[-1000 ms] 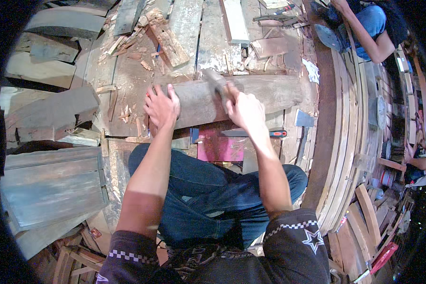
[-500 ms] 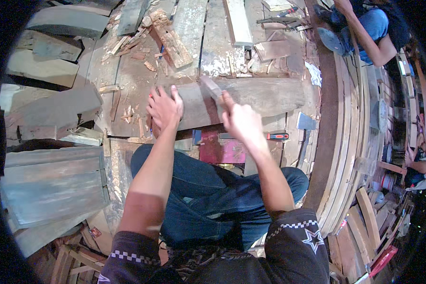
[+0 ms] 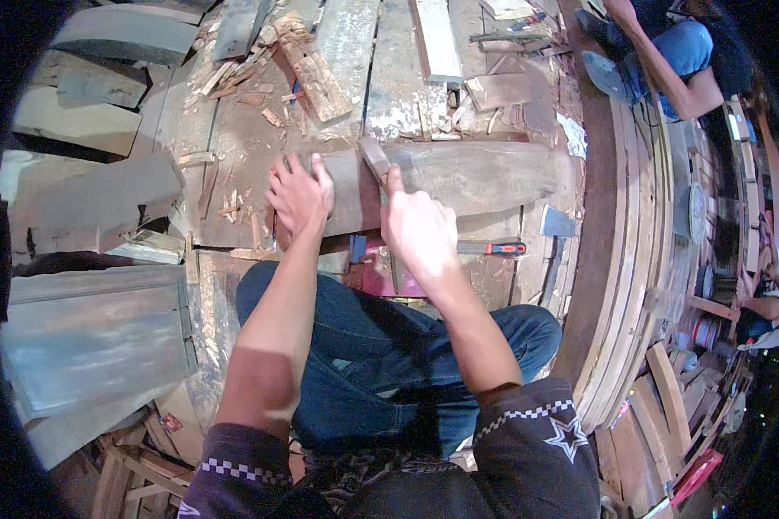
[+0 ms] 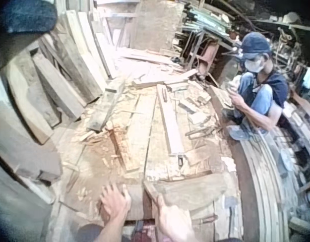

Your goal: The person holds a piece of wood and smooths its edges and surface by rubbing it with a sanding block.

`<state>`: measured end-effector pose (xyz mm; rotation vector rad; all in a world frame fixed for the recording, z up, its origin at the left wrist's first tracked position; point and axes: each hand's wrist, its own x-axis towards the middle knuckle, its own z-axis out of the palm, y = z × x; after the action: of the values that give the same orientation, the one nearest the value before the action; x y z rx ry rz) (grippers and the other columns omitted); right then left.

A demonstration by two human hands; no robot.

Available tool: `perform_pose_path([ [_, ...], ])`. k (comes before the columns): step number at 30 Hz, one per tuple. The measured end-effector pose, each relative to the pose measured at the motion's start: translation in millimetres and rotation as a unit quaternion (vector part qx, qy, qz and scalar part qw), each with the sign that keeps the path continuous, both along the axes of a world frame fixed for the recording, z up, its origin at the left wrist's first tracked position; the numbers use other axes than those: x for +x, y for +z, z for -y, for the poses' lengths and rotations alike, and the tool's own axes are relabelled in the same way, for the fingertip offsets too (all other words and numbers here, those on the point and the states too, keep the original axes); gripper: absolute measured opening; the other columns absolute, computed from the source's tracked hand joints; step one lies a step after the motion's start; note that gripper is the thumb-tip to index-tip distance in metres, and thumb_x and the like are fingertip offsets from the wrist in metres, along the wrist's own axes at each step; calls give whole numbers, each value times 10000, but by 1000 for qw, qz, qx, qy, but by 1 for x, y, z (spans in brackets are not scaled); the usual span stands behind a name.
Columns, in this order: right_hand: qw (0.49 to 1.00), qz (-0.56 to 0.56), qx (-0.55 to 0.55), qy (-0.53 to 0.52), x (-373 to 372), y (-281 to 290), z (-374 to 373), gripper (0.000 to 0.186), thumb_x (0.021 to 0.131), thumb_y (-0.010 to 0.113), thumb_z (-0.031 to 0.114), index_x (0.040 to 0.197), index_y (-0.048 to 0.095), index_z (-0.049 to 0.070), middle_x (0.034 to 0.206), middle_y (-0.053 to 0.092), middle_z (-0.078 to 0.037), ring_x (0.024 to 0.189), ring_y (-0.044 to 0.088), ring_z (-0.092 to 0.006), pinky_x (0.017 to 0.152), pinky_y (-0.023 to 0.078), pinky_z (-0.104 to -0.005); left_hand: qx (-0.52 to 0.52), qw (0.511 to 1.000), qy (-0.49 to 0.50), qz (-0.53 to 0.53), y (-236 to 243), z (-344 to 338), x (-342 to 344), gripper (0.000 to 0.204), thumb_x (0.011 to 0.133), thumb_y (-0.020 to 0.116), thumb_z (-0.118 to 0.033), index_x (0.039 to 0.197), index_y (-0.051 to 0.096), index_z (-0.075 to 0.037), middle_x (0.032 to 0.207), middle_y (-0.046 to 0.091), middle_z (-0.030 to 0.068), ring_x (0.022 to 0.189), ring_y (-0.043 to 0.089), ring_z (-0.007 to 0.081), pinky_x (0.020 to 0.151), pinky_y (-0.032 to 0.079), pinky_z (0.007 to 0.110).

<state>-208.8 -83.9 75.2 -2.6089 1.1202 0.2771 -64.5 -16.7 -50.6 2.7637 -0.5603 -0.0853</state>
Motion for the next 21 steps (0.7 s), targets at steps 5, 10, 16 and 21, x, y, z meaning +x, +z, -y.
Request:
perform_pose_path([
  [5,998,65,-8,-11,23,-47,15,521,835,548,189,1326,496,24,780,659,-274,711,662,-426,689,537,-519,-7,1000,-3,22,-7,0,-2,531,940,432,-456,1250,535,-38,1372,457,161,1224,451,362,1004,334,508],
  [10,999,33,15,-9,25,-33,-8,521,850,550,199,1348,491,60,786,668,-251,741,666,-425,716,538,-526,-11,1000,4,6,-8,-6,1,520,943,423,-445,1223,542,-23,1376,454,164,1256,426,394,1014,331,512],
  [16,994,51,-67,-73,-21,-40,44,566,865,550,214,1406,430,100,753,656,-275,709,669,-428,697,544,-535,0,1000,-5,-21,1,3,1,547,945,423,-456,1267,518,-24,1376,442,173,1232,441,367,1003,328,517],
  [21,998,46,34,29,-6,-31,3,567,863,545,233,1409,434,129,753,657,-264,694,667,-419,723,545,-525,-8,1000,-2,-1,-6,-4,4,529,947,409,-451,1244,529,-30,1371,443,159,1251,419,376,1011,330,514],
])
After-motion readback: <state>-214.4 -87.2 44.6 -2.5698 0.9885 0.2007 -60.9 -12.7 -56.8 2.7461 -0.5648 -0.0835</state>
